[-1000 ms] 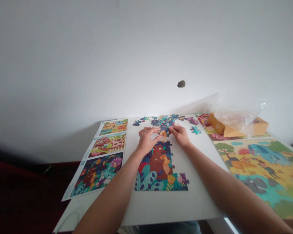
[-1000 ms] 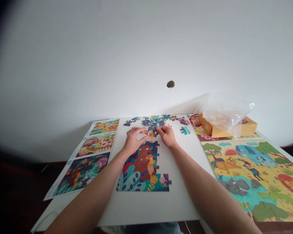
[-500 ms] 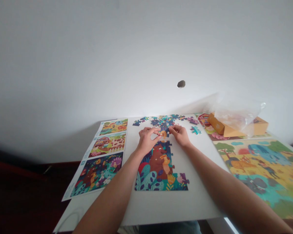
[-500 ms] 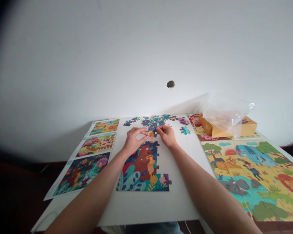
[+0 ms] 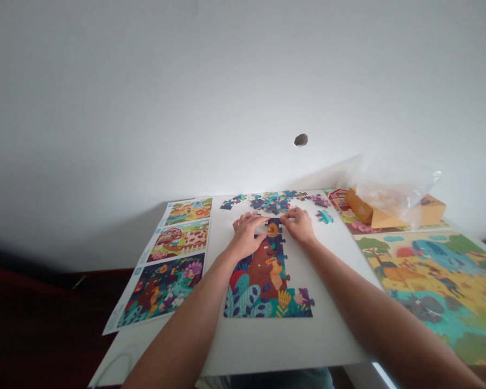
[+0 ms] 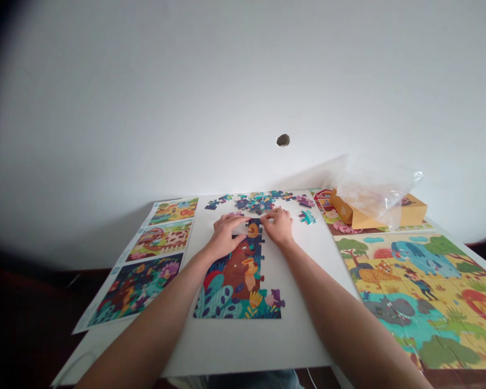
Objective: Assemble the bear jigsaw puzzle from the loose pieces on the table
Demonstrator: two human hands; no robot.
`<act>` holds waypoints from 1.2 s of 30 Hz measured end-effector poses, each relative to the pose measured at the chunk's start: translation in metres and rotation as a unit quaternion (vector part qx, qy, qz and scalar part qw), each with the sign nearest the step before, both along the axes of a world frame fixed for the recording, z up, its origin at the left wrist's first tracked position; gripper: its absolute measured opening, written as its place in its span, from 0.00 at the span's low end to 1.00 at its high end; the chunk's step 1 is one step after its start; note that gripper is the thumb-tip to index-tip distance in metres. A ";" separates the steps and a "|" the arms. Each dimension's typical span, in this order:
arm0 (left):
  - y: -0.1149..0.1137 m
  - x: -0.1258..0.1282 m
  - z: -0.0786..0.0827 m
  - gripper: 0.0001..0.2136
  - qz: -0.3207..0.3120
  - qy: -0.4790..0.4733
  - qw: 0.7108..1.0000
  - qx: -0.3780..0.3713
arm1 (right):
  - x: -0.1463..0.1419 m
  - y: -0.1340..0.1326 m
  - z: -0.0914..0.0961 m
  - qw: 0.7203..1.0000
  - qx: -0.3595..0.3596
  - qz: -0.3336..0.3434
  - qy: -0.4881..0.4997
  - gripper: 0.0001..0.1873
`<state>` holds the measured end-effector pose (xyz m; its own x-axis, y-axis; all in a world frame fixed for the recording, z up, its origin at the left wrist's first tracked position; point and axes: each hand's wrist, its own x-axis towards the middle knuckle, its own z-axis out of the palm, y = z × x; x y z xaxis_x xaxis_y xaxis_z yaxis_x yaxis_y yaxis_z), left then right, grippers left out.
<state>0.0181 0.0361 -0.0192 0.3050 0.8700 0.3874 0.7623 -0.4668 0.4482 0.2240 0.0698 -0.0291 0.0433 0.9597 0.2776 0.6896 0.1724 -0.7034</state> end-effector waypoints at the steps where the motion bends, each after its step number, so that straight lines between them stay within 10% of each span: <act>1: 0.000 0.000 0.000 0.24 -0.003 0.000 1.000 -0.001 | -0.001 -0.001 0.000 1.000 -0.003 -0.004 -0.010 0.10; 36: -0.001 -0.001 0.000 0.18 -0.004 0.042 0.999 -0.009 | -0.005 -0.006 0.002 0.995 -0.032 -0.023 -0.087 0.08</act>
<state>0.0172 0.0352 -0.0187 0.3432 0.8741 0.3437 0.7938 -0.4655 0.3914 0.2185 0.0633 -0.0268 0.0452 0.9738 0.2230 0.8079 0.0957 -0.5815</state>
